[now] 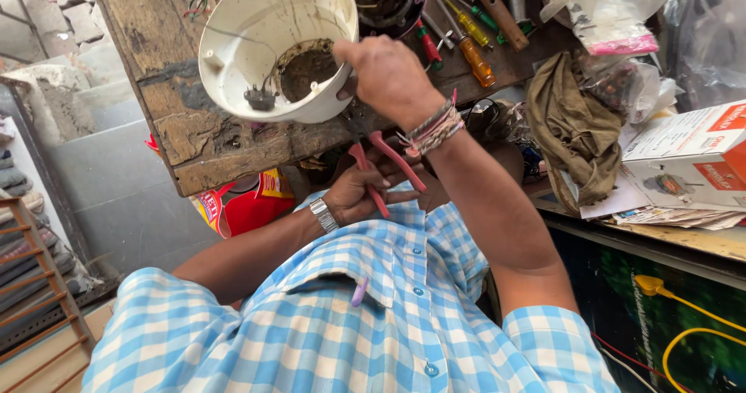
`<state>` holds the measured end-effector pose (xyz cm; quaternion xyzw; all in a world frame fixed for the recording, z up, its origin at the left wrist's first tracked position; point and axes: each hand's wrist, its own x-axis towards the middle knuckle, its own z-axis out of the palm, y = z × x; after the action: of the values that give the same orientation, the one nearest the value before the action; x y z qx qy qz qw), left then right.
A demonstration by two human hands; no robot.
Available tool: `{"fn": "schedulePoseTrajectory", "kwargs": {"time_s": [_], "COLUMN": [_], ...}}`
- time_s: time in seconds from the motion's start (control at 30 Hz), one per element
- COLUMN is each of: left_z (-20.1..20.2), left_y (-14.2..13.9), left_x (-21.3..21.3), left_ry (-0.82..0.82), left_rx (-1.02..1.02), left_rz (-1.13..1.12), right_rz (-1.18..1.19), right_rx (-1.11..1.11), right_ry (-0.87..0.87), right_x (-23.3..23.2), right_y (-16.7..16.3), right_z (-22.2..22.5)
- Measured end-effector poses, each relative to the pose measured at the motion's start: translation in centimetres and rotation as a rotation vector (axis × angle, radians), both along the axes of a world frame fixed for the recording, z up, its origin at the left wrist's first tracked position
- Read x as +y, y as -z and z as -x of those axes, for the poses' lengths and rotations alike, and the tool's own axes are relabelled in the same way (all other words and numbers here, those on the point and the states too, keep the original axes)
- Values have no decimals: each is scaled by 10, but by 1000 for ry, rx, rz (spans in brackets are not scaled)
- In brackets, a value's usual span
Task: The person applies lubricant to a ceiling fan motor, then uses pliers and a screwdriver to adjust wires and components inside the fan housing. The person handles the motor, housing, and tools throughout the clip.
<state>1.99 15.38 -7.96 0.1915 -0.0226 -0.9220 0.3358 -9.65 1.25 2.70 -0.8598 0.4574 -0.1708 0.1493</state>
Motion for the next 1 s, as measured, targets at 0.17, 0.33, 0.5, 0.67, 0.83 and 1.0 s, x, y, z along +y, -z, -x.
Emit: {"fn": "schedulePoseTrajectory", "kwargs": {"time_s": [0.17,0.33,0.5,0.67,0.83,1.0], "left_z": [-6,-8,-18,-25,-19,-11], "left_y": [-6,-15,-35,-46,-45,-38], "left_x": [4,4,8,7,-1,-2], "left_ry": [-59,-97,-150,-172,-139,-122], "left_rx": [74,76,30,-10,-72,-73], "left_rz": [-59,-116,-148,-145,-183,-158], "right_rz": [-84,-104,-149,-141,-135,-84], "right_rx": [-12,-17,-2,-14,0,8], "right_ry": [21,-48,-64,-52,-61,-67], "right_x": [-21,-49,-69,-66,-60,-58], "right_y": [-5,-9,-14,-15,-14,-11], "right_z": [-9,-16,-18,-16,-11,-11]}}
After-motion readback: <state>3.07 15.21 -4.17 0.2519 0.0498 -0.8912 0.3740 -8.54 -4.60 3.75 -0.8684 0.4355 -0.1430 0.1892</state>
